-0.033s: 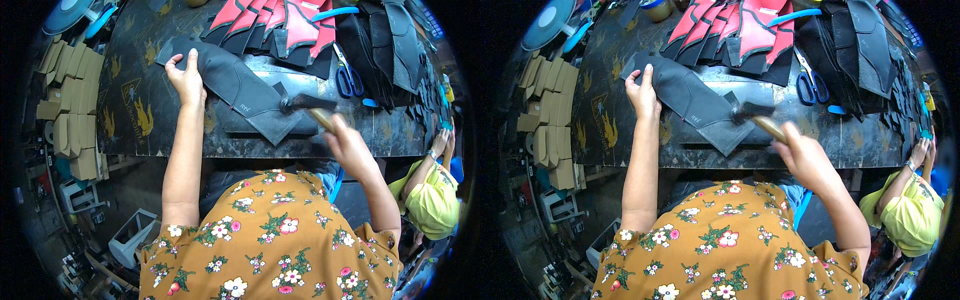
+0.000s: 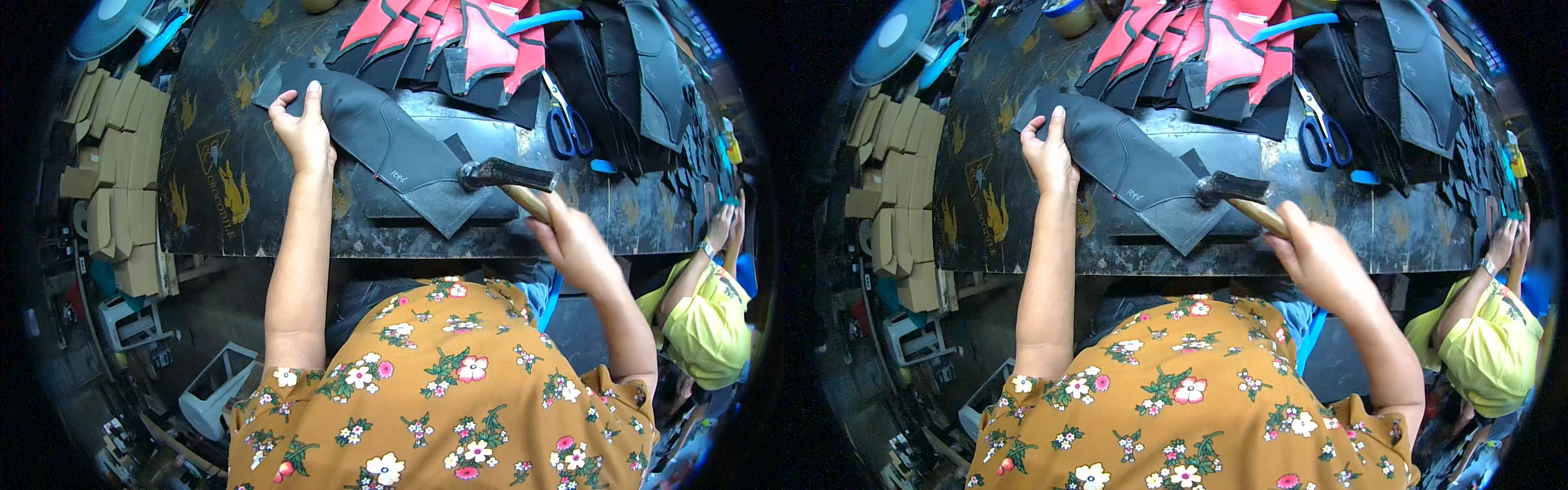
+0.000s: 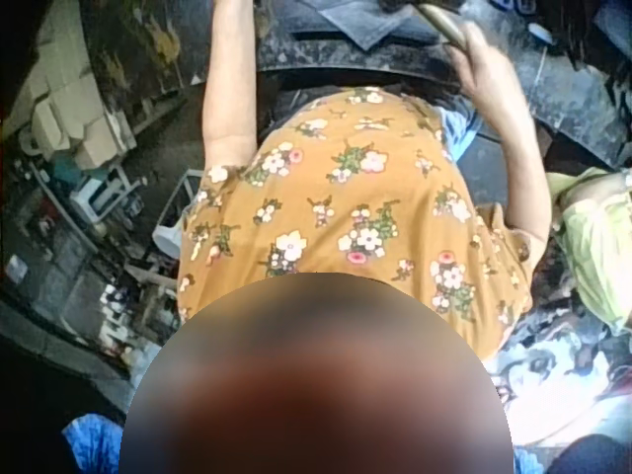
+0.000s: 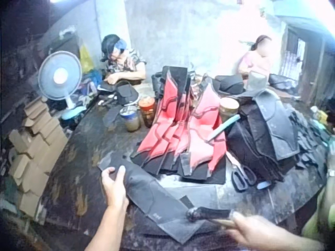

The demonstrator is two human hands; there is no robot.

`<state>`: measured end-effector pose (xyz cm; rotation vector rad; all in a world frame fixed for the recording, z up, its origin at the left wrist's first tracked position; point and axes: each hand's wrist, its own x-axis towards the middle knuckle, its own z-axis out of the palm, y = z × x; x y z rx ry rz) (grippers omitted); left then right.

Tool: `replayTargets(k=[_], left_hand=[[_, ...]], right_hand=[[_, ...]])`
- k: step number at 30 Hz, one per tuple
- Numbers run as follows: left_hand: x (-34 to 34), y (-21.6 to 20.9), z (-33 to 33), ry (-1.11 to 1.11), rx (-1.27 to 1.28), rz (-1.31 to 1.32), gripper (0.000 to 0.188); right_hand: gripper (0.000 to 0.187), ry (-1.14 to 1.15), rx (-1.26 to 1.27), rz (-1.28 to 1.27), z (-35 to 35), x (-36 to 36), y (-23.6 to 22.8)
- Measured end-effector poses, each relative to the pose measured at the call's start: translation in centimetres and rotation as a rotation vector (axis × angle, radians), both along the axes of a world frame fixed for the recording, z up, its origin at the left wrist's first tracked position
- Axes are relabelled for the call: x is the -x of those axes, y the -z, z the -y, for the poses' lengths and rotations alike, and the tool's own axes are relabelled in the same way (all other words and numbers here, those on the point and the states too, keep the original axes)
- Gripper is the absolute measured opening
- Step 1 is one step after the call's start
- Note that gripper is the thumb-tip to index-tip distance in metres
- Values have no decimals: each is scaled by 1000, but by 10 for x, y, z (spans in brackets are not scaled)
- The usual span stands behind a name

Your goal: The person assembles life jacket components by hand, using a hammer to flatten seams and blue-handled scissors to trim blue foam strips. They insert the foam into pink and black fabric sections, fold edges, and press seams flat, repeating the process across multiple units.

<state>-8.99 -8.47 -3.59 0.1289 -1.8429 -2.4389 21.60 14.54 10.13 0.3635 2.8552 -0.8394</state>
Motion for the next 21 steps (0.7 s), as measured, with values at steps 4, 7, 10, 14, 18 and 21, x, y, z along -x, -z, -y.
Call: replayTargets(k=[4, 7, 10, 14, 18, 21], left_hand=[[10, 12, 4, -1, -30, -4, 39], [11, 21, 10, 21, -95, 4, 26], [8, 18, 13, 35, -64, -13, 24], [-6, 0, 7, 13, -101, -27, 22], [-24, -12, -14, 73, -181, -74, 19], [-33, -49, -16, 240, -113, -273, 28]], right_hand=[[24, 63, -242, -280, -39, -14, 17], [29, 115, -380, -345, -70, -15, 41], [34, 161, -407, -140, -80, -10, 46], [54, -3, -261, -394, -47, 16, 19], [76, -159, 85, -526, 17, 71, 19], [81, -125, 260, -493, 43, 104, 45]])
